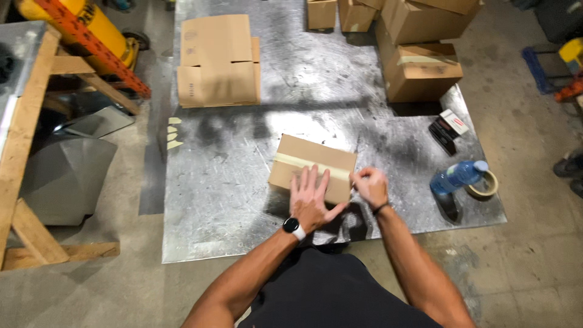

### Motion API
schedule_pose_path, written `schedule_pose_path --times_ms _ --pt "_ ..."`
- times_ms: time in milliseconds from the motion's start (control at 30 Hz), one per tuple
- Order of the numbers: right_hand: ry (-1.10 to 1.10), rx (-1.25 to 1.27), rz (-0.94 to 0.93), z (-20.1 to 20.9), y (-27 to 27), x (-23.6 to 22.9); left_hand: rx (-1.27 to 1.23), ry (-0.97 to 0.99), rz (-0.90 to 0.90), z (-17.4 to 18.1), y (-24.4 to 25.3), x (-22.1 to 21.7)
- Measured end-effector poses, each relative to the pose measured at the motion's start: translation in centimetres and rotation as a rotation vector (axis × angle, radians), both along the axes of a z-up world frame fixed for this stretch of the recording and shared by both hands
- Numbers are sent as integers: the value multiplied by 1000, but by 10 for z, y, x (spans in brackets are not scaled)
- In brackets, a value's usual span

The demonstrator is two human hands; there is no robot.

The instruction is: The person assembles several cardboard boxes, places items inside some of them, and seals the boxes using strips of tape retrieved from a table edge.

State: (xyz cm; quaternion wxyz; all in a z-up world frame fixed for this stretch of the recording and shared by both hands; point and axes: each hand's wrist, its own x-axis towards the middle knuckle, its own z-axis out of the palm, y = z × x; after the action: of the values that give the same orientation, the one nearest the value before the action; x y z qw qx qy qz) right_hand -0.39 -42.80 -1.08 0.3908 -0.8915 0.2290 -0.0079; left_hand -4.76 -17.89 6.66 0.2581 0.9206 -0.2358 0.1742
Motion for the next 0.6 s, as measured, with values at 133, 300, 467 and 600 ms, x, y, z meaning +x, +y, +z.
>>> schedule_pose_path --times_ms 133,300,467,600 --pt "-225 -192 117 -12 -30 96 -39 50 -29 -53 -9 53" --pt "27 -177 158 16 -30 150 11 46 9 -73 -13 78" --pt "134 -182 121 15 -31 148 -51 -90 43 -77 -13 61" --pt "172 -253 140 20 -28 148 36 -122 38 -81 -11 64"
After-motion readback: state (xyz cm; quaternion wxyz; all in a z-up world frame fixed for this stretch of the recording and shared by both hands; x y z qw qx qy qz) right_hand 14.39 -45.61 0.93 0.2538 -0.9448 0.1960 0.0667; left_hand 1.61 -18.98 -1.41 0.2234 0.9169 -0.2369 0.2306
